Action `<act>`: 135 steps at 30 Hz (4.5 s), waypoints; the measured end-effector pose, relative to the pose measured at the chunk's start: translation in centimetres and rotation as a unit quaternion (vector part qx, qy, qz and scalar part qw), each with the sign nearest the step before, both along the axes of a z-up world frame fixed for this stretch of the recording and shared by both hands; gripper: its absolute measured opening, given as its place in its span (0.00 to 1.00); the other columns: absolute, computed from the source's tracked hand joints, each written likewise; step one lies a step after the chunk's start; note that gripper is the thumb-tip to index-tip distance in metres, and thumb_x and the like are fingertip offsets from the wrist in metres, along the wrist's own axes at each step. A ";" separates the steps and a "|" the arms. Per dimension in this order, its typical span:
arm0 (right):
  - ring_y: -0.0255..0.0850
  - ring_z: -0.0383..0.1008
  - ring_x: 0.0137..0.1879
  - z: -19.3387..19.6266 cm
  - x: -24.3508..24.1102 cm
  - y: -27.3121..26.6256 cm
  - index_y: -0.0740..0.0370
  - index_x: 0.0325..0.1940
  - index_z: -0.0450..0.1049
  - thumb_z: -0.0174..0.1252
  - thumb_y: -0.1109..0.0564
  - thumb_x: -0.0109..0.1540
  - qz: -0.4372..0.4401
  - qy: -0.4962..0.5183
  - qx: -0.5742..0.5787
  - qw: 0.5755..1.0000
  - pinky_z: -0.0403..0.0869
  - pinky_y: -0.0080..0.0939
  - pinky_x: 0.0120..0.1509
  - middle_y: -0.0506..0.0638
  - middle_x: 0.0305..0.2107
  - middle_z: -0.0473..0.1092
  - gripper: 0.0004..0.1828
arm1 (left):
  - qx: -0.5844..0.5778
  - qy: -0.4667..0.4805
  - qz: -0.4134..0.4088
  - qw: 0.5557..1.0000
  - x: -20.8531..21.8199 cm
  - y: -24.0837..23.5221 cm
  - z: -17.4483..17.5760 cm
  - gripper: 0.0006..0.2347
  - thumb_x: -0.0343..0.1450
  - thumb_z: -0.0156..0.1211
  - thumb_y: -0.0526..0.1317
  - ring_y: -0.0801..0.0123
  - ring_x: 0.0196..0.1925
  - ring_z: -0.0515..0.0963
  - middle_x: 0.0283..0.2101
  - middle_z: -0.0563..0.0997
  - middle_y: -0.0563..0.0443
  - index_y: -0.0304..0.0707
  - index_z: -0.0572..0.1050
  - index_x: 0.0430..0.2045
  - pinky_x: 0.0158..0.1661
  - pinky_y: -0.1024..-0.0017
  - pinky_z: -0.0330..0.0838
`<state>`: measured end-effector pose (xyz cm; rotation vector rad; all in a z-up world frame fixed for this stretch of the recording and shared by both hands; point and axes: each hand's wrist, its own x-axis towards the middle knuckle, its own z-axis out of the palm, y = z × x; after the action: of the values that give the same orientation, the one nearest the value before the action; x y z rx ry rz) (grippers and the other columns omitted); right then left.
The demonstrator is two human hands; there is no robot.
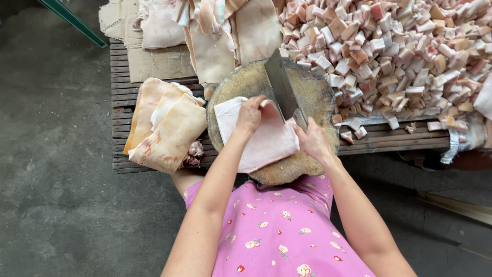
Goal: The person cuts slabs of pork fat into small cubes on a wooden cutting board using a large cleaver. The person handles the fat slabs by hand, slicing them first into strips and then into small pieces, moving the cut pieces into a large pile on the right.
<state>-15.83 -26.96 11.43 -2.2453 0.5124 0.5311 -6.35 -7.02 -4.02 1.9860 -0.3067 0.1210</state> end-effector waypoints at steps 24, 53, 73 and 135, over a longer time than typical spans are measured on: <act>0.53 0.79 0.24 5.5 -13.3 0.7 0.68 0.49 0.63 0.54 0.46 0.69 -0.082 -0.315 0.006 0.946 0.75 0.50 0.26 0.63 0.20 0.75 0.21 | 0.112 -0.006 -0.024 0.993 -7.6 2.7 7.7 0.15 0.69 0.53 0.25 0.50 0.50 0.83 0.51 0.82 0.42 0.39 0.80 0.46 0.52 0.62 0.77; 0.57 0.81 0.32 -1.4 -7.0 -1.5 0.69 0.53 0.68 0.55 0.43 0.67 -0.046 -0.069 -0.019 0.996 0.76 0.56 0.38 0.66 0.23 0.75 0.24 | 0.073 -0.017 -0.050 0.996 6.5 -1.1 3.1 0.27 0.70 0.54 0.26 0.46 0.61 0.73 0.60 0.70 0.30 0.44 0.66 0.67 0.62 0.58 0.68; 0.43 0.69 0.17 3.7 -0.8 1.1 0.65 0.52 0.65 0.48 0.45 0.72 0.062 -0.169 -0.017 0.984 0.69 0.43 0.16 0.56 0.19 0.70 0.19 | 0.096 0.115 0.040 0.988 3.7 5.2 3.2 0.23 0.69 0.60 0.30 0.43 0.64 0.72 0.59 0.71 0.32 0.31 0.67 0.61 0.63 0.59 0.66; 0.75 0.75 0.41 -4.4 -7.0 3.3 0.72 0.54 0.63 0.55 0.48 0.68 0.021 -0.100 -0.061 0.993 0.72 0.69 0.46 0.78 0.32 0.73 0.24 | 0.176 0.038 -0.091 0.980 -10.2 6.8 11.8 0.13 0.73 0.55 0.31 0.47 0.46 0.82 0.47 0.79 0.41 0.45 0.76 0.50 0.46 0.57 0.78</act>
<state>-22.79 -23.61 7.08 -2.3987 0.4057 0.2977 -16.54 -0.24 7.76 2.2923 -0.4854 -0.1347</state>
